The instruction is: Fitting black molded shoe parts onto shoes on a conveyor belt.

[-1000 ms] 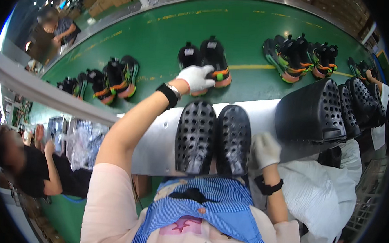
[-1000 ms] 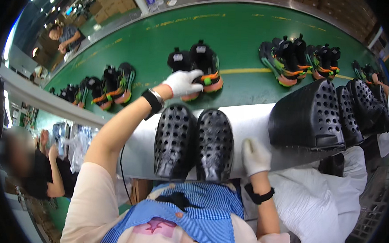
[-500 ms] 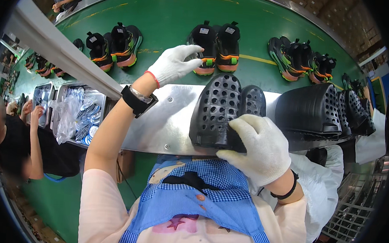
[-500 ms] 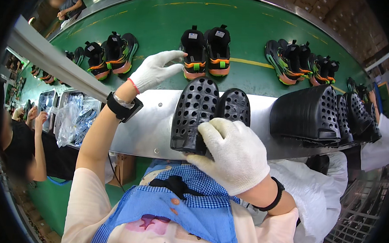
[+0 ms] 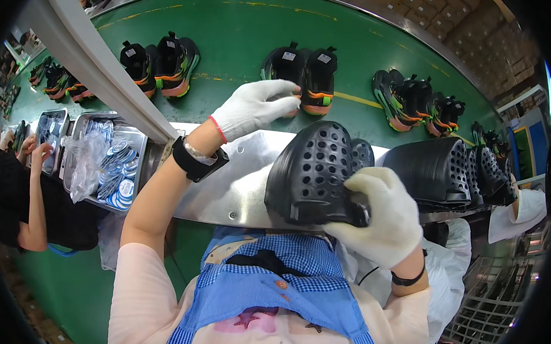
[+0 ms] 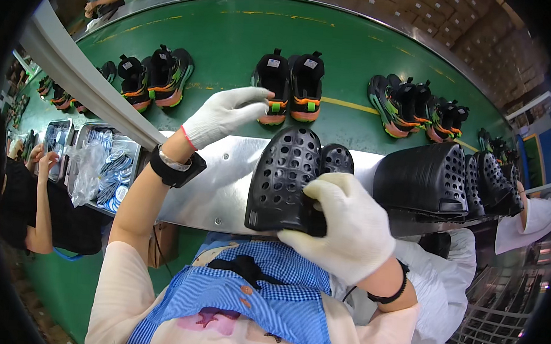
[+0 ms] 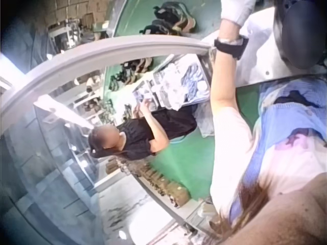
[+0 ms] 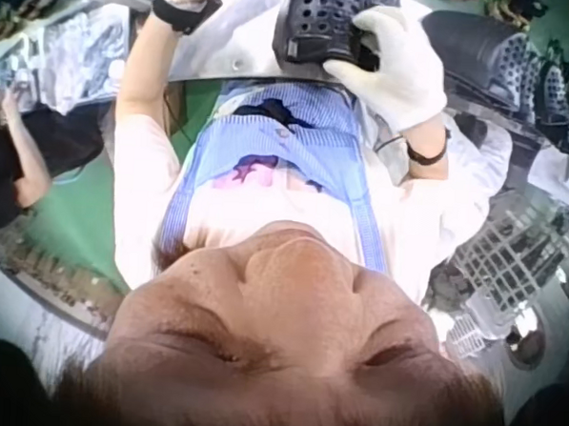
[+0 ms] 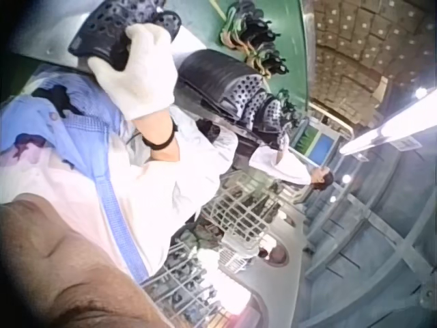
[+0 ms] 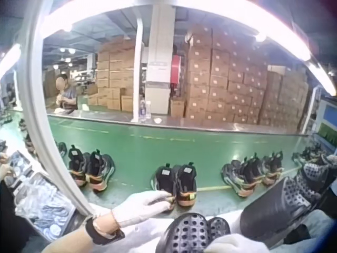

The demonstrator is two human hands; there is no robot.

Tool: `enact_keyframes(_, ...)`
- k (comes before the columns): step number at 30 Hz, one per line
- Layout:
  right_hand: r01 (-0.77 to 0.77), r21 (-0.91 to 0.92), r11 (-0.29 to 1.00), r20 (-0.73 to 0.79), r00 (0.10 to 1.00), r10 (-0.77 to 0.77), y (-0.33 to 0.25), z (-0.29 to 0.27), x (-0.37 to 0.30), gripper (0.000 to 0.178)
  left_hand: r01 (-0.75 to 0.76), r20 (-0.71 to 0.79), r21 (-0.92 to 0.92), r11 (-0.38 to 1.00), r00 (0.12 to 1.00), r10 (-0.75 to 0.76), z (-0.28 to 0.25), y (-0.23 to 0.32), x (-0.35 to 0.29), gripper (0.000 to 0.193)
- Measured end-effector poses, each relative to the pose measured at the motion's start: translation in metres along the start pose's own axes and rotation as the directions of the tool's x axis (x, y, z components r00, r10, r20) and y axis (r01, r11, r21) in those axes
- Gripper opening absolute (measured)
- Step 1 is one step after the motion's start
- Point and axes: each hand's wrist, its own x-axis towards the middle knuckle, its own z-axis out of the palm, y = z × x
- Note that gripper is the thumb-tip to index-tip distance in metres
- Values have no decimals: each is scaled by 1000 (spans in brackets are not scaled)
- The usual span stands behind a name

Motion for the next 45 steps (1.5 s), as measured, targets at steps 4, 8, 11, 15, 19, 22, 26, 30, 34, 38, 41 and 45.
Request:
enact_keyframes(4, 175, 128, 976, -150, 976, -155, -9, -28, 17, 57, 65, 130, -623, 780, 991, 22, 0, 24, 3, 67)
enact_keyframes(8, 239, 129, 962, -197, 957, -211, -2, -26, 61, 51, 158, 241, -907, 391, 955, 172, 3, 63, 4, 70)
enact_keyframes(11, 137, 239, 961, -127, 986, -109, -6, -34, 92, 47, 45, 85, -964, 261, 986, 142, -12, 69, 17, 45)
enact_keyframes(15, -8, 95, 995, -8, 1000, 8, -8, -32, 135, 57, -276, -207, -862, 426, 957, 202, -22, 58, 45, 28)
enact_keyframes(19, -85, 147, 985, 114, 991, 68, 6, -19, 165, 55, -480, -522, -600, 641, 841, 140, -23, 45, 65, 22)
enact_keyframes(22, -35, 51, 998, 111, 993, 29, 12, -7, 181, 55, -483, -601, -606, 632, 799, 35, -23, 29, 77, 22)
enact_keyframes(26, -43, -118, 992, 131, 990, 58, 15, 23, 197, 45, -321, -688, -483, 815, 714, -127, -18, 7, 87, 30)
enact_keyframes(30, -32, -179, 983, 163, 985, 62, 34, 40, 203, 39, -57, -464, -607, 793, 835, -295, -8, -10, 76, 40)
enact_keyframes(34, -95, -263, 960, 326, 928, 181, 71, 37, 214, 39, 39, -91, 189, 981, 996, -22, -15, -64, 58, 48)
enact_keyframes(38, -265, -171, 949, 458, 832, 314, 88, 42, 219, 39, -199, 43, 735, 648, 968, 248, 8, -94, 58, 32)
enact_keyframes(41, -283, -149, 948, 532, 785, 318, 84, 41, 231, 39, -230, 21, 660, 715, 957, 289, 23, -100, 66, 34)
enact_keyframes(45, -233, -180, 956, 605, 740, 294, 108, 44, 246, 38, -197, -8, 612, 766, 967, 255, 46, -99, 61, 28)
